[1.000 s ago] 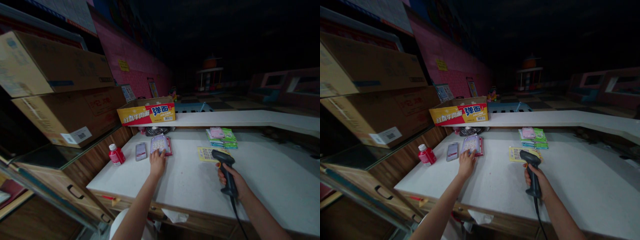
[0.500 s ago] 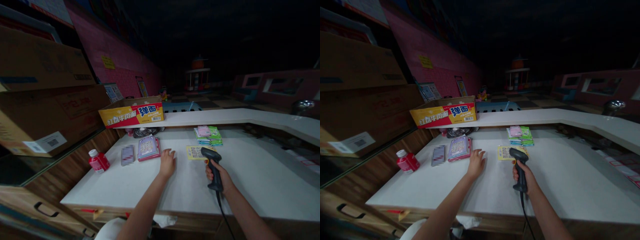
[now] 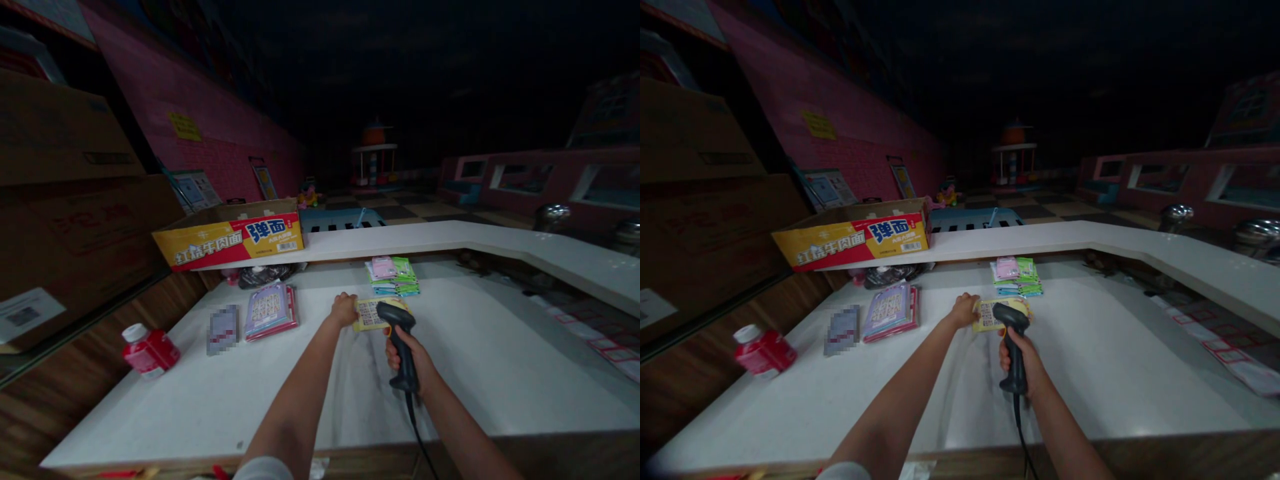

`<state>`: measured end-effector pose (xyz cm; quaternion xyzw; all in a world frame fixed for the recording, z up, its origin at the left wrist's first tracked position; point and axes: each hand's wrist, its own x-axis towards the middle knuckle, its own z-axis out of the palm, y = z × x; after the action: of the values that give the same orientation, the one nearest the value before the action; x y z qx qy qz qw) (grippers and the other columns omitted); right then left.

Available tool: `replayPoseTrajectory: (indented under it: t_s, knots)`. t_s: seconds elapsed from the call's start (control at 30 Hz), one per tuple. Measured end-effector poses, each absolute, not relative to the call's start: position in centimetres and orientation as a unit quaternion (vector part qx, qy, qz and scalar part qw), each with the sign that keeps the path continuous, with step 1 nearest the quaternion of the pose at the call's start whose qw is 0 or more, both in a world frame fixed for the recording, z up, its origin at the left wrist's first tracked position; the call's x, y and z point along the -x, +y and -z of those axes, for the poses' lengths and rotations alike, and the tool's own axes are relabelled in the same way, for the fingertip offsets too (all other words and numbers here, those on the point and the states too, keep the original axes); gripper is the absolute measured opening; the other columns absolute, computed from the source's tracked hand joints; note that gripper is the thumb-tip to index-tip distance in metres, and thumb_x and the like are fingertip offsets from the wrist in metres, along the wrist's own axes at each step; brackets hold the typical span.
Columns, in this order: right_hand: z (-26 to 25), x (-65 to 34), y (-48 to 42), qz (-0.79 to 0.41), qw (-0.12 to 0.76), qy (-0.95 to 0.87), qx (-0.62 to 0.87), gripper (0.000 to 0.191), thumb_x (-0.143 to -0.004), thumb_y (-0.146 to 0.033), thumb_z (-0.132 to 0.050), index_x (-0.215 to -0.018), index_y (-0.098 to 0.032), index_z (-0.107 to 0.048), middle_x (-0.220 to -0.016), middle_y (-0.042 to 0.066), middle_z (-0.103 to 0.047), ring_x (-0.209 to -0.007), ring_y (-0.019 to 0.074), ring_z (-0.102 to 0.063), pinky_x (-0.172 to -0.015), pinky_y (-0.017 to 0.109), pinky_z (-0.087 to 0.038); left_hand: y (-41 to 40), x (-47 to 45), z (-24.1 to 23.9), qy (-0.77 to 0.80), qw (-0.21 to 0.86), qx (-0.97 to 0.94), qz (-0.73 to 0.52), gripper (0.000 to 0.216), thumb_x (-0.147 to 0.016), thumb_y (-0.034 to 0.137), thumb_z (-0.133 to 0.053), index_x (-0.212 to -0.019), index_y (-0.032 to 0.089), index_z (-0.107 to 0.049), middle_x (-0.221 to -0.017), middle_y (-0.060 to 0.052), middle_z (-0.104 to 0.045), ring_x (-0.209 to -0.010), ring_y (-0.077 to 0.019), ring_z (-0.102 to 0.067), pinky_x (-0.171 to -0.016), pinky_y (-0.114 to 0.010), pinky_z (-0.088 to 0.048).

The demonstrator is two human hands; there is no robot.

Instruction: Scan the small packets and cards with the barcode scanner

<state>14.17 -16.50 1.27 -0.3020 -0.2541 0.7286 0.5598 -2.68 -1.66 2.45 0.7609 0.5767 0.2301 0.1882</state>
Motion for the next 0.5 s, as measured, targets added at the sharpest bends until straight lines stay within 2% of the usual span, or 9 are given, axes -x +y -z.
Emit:
replayPoseTrajectory:
  t_s: [0.1,0.17,0.23,0.3,0.37,0.43,0.5]
  knots:
    - [-1.2,-14.2,-16.4,-0.733,0.558,-0.248,0.3,0.039,-0.07,-0.051,-0.076,-0.081,-0.018,-0.058,-0.05,-0.006,-0.048,-0.037,0.0077,-0.039,-0.034,0.019,-0.032,-2.1,3.0,-2.7,0.617,0.19,-0.738,-0.197,0.046,-0.039,0.019,-0.085,-0.081,0.021,-0.066,-0.102,-0.014,-0.066,-0.115,-0.039,-0.055,-0.098,-0.049,-0.041]
    - [-1.2,-14.3,-16.4,-0.736,0.559,-0.24,0.298,0.038,-0.07,-0.05,-0.076,-0.08,-0.019,-0.058,-0.051,-0.005,-0.049,-0.038,0.0075,-0.04,-0.035,0.018,-0.033,-2.3,3.4,-2.7,0.634,0.218,-0.713,-0.207,0.049,-0.027,0.017,-0.088,-0.069,0.022,-0.063,-0.089,-0.011,-0.068,-0.111,-0.0387,-0.058,-0.098,-0.049,-0.042]
    - [-1.2,-14.4,-16.6,-0.737,0.56,-0.236,0.295,0.036,-0.072,-0.049,-0.075,-0.082,-0.019,-0.058,-0.052,-0.005,-0.05,-0.039,0.0074,-0.04,-0.036,0.018,-0.034,-2.5,4.0,-2.5,0.63,0.282,-0.677,-0.255,0.047,-0.022,0.015,-0.088,-0.055,0.023,-0.056,-0.069,-0.005,-0.066,-0.1,-0.0352,-0.064,-0.093,-0.045,-0.047]
    - [-1.3,-14.4,-16.7,-0.736,0.562,-0.239,0.293,0.036,-0.073,-0.049,-0.074,-0.083,-0.018,-0.059,-0.053,-0.005,-0.05,-0.039,0.0076,-0.04,-0.036,0.018,-0.035,-2.9,4.7,-2.3,0.613,0.35,-0.64,-0.304,0.042,-0.028,0.018,-0.087,-0.048,0.023,-0.051,-0.051,0.001,-0.059,-0.082,-0.0292,-0.069,-0.083,-0.039,-0.052]
    - [-1.4,-14.5,-17.0,-0.734,0.563,-0.245,0.291,0.035,-0.073,-0.049,-0.074,-0.082,-0.018,-0.059,-0.053,-0.004,-0.05,-0.039,0.0073,-0.04,-0.036,0.017,-0.035,-3.7,5.6,-2.3,0.597,0.4,-0.615,-0.324,0.035,-0.039,0.022,-0.085,-0.047,0.022,-0.051,-0.043,0.003,-0.054,-0.064,-0.0242,-0.068,-0.07,-0.035,-0.055]
    - [-1.5,-14.5,-17.3,-0.733,0.563,-0.252,0.285,0.035,-0.074,-0.049,-0.073,-0.082,-0.018,-0.059,-0.053,-0.004,-0.051,-0.039,0.0068,-0.039,-0.036,0.017,-0.035,-4.9,6.4,-2.3,0.59,0.427,-0.605,-0.322,0.028,-0.05,0.023,-0.081,-0.051,0.02,-0.053,-0.044,0.001,-0.056,-0.054,-0.0221,-0.065,-0.061,-0.035,-0.055]
    - [-1.7,-14.5,-17.5,-0.735,0.565,-0.256,0.275,0.035,-0.074,-0.048,-0.073,-0.082,-0.017,-0.06,-0.052,-0.004,-0.051,-0.039,0.0064,-0.039,-0.036,0.016,-0.035,-6.3,7.4,-2.5,0.58,0.467,-0.581,-0.329,0.021,-0.06,0.022,-0.076,-0.06,0.018,-0.055,-0.051,-0.002,-0.061,-0.053,-0.0219,-0.065,-0.056,-0.037,-0.055]
